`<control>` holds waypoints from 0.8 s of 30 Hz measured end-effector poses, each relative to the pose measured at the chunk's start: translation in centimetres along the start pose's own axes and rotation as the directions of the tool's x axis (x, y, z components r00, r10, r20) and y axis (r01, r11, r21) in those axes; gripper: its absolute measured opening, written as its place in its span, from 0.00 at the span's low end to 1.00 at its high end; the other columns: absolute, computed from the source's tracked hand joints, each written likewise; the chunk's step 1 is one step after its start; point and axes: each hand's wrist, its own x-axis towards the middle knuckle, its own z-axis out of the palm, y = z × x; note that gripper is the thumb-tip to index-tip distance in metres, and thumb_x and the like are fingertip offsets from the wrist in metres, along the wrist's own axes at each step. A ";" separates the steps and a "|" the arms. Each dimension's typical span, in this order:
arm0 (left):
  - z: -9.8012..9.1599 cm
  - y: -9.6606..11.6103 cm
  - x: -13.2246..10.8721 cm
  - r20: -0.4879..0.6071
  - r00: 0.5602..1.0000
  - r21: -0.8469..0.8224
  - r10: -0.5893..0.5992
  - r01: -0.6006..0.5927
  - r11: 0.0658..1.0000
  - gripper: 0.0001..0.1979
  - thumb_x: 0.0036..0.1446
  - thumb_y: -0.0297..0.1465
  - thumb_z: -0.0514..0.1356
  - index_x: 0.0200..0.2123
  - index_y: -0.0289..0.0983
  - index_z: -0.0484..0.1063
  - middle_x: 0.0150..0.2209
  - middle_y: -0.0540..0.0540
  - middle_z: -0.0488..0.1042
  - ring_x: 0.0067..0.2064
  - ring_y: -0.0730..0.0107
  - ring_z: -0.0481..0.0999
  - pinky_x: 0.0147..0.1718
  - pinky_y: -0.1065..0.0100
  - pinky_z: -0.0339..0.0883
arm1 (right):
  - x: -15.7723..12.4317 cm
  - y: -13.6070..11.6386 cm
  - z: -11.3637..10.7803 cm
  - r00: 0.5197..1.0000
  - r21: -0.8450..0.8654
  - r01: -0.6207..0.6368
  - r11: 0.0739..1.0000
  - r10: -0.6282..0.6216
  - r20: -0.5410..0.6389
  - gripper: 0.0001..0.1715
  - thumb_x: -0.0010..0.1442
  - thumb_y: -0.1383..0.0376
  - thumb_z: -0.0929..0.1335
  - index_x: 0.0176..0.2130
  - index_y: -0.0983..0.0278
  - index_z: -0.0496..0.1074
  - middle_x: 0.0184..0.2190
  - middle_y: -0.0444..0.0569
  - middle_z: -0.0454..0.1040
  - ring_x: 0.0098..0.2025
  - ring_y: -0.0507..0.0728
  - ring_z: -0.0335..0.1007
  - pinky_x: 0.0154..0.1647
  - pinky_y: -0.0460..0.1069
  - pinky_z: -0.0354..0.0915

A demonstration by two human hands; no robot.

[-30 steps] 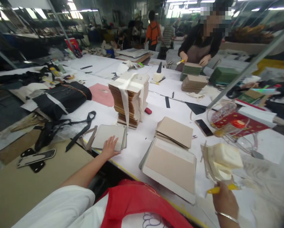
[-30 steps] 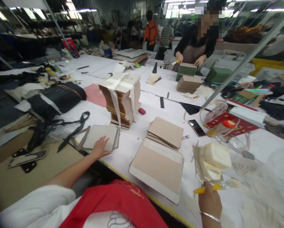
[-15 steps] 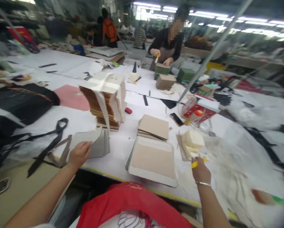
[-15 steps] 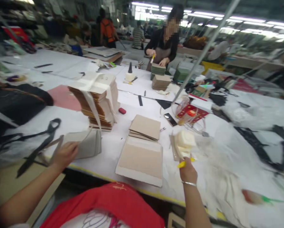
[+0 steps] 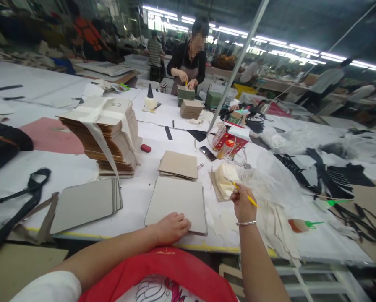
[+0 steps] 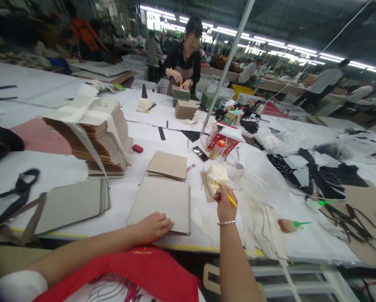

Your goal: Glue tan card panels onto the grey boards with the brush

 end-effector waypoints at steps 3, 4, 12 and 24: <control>0.2 0.2 -0.1 0.007 1.000 -0.084 -0.002 0.003 0.996 0.16 0.59 0.38 0.49 0.44 0.35 0.65 0.35 0.43 0.69 0.35 0.67 0.65 0.30 0.66 0.61 | 0.5 -0.3 0.3 0.996 0.188 -0.073 0.979 0.061 0.072 0.16 0.50 0.55 0.66 0.31 0.65 0.70 0.18 0.37 0.59 0.17 0.42 0.53 0.17 0.39 0.52; 0.0 -0.2 0.1 -0.013 1.000 -0.115 -0.010 0.009 0.993 0.19 0.58 0.43 0.48 0.45 0.36 0.65 0.35 0.43 0.69 0.35 0.67 0.66 0.31 0.66 0.61 | 0.8 -0.4 0.6 0.991 0.216 -0.101 0.971 0.080 0.104 0.15 0.51 0.55 0.66 0.31 0.65 0.69 0.17 0.36 0.57 0.16 0.42 0.52 0.16 0.39 0.50; -1.4 -11.5 6.0 0.037 0.809 -0.197 -0.587 0.582 0.789 0.17 0.57 0.40 0.49 0.42 0.36 0.68 0.42 0.42 0.70 0.46 0.62 0.66 0.45 0.62 0.61 | 6.0 0.1 11.5 0.865 0.075 -0.213 0.974 0.152 0.478 0.13 0.48 0.58 0.66 0.32 0.62 0.62 0.15 0.35 0.58 0.13 0.43 0.48 0.12 0.40 0.47; 2.4 -18.1 11.0 0.480 0.615 -0.166 -0.625 0.763 0.624 0.24 0.53 0.42 0.50 0.49 0.34 0.64 0.49 0.35 0.66 0.49 0.51 0.65 0.42 0.53 0.64 | 10.5 7.4 27.9 0.643 -0.399 -0.028 0.916 0.322 0.694 0.11 0.47 0.60 0.68 0.26 0.66 0.65 0.11 0.41 0.64 0.11 0.47 0.55 0.12 0.43 0.51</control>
